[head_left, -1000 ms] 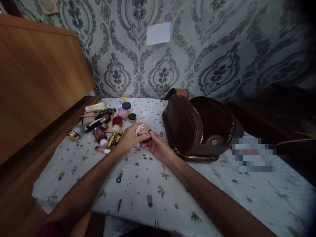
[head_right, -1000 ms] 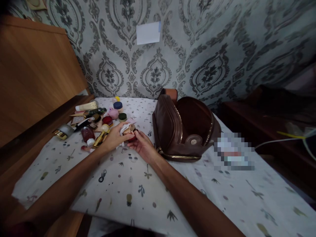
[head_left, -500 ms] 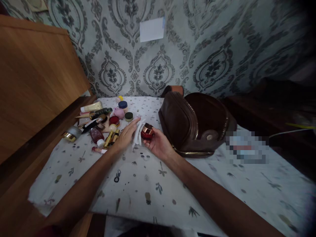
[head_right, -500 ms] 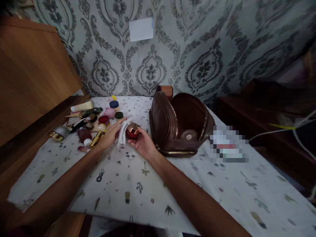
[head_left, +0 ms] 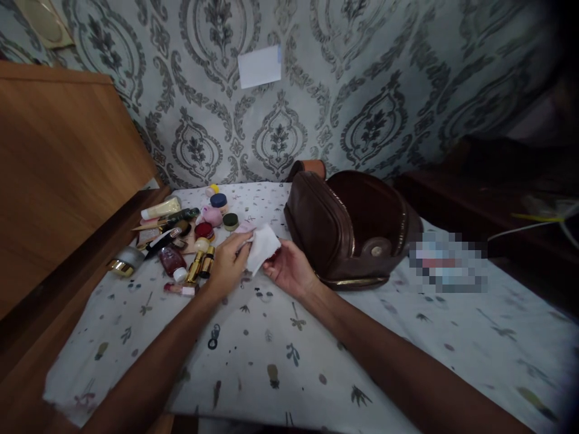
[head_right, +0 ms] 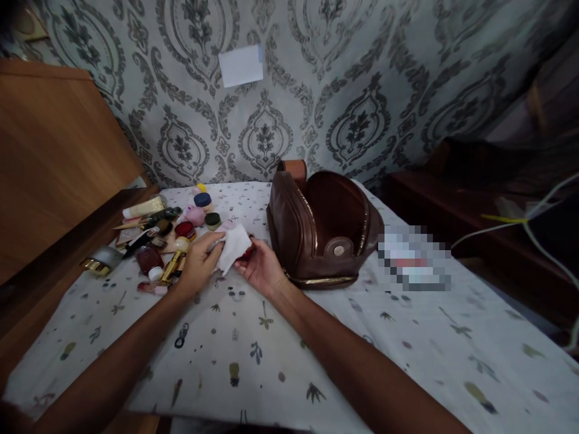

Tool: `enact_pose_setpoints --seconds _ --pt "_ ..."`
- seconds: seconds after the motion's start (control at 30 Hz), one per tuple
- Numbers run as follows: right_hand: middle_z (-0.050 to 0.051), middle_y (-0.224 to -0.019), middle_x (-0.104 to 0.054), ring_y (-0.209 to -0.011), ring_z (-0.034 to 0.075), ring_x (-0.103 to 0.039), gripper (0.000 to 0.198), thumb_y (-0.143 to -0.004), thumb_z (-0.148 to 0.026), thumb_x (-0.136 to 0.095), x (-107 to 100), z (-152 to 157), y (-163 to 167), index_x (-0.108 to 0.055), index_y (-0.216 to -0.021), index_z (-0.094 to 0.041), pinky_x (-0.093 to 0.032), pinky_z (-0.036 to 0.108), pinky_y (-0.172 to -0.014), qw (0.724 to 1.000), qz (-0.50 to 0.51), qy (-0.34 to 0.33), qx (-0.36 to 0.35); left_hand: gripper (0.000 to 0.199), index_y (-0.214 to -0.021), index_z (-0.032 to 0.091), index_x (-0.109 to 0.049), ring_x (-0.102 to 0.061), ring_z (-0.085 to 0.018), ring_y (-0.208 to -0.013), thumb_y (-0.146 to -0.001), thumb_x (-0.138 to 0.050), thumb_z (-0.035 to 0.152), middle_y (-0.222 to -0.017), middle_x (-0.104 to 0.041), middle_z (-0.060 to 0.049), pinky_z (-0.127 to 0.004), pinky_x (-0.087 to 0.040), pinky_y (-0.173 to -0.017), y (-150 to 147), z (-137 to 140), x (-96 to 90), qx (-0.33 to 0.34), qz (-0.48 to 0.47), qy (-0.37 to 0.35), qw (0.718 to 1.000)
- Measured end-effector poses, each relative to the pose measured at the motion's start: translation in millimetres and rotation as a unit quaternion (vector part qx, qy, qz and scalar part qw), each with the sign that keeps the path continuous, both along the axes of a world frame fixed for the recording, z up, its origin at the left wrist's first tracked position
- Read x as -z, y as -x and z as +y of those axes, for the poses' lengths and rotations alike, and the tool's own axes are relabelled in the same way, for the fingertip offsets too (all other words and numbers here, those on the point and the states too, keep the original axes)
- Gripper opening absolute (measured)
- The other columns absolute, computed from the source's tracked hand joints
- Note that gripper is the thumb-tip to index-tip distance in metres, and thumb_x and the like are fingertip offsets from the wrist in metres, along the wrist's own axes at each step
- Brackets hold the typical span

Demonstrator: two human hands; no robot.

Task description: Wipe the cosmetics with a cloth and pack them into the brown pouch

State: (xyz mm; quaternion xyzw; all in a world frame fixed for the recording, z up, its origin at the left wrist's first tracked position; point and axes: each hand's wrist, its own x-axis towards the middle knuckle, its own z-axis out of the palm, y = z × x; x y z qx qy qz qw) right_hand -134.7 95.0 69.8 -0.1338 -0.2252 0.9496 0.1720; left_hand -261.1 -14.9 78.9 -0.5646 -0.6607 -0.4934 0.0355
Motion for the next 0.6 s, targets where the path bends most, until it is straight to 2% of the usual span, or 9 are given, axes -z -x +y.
enact_pose_setpoints --seconds 0.2,0.3,0.43,0.5,0.6 --pt "0.002 -0.069 -0.066 -0.055 0.013 -0.059 0.010 -0.086 -0.028 -0.056 -1 1 -3 -0.059 -0.085 -0.018 -0.050 0.021 -0.045 1.000 0.019 0.015 -0.018 0.030 -0.111 0.014 -0.067 -0.065 -0.025 -0.102 -0.093 -0.046 0.023 -0.110 -0.071 -0.013 -0.039 -0.049 -0.091 4 2 1.9 -0.022 -0.014 0.046 0.999" --pt "0.001 -0.068 -0.066 -0.055 0.014 -0.061 0.011 -0.088 -0.027 -0.056 1 1 -1 -0.058 -0.082 -0.019 -0.051 0.022 -0.047 0.999 0.025 0.028 -0.017 0.035 -0.119 0.014 -0.062 -0.061 -0.026 -0.112 -0.096 -0.045 0.033 -0.117 -0.068 -0.014 -0.041 -0.046 -0.099 -3 1 -1.8 -0.015 -0.005 0.052 0.999" --pt "0.001 -0.068 -0.067 -0.060 0.015 -0.066 0.019 -0.090 -0.031 -0.059 4 -3 1 -0.057 -0.077 -0.017 -0.055 0.023 -0.055 0.998 0.019 -0.010 -0.062 0.051 -0.132 0.014 -0.052 -0.058 -0.028 -0.117 -0.092 -0.049 0.046 -0.125 -0.063 -0.015 -0.043 -0.044 -0.102 -13 -1 -2.3 -0.028 -0.037 0.084 0.995" --pt "0.002 -0.073 -0.070 -0.063 0.015 -0.069 0.023 -0.088 -0.036 -0.064 5 -5 1 -0.059 -0.080 -0.016 -0.057 0.022 -0.060 0.995 0.017 -0.036 -0.092 0.052 -0.131 0.015 -0.052 -0.061 -0.028 -0.112 -0.093 -0.042 0.049 -0.119 -0.066 -0.013 -0.044 -0.046 -0.099 -15 -2 -1.5 -0.056 -0.072 0.096 0.991" --pt "0.002 -0.077 -0.071 -0.065 0.015 -0.071 0.041 -0.072 -0.044 -0.081 8 -6 1 -0.062 -0.093 -0.015 -0.057 0.022 -0.061 0.990 0.031 -0.087 -0.109 0.052 -0.119 0.018 -0.059 -0.063 -0.028 -0.101 -0.092 -0.039 0.058 -0.100 -0.069 -0.009 -0.042 -0.049 -0.091 -13 -2 -2.4 -0.103 -0.110 0.099 0.984"
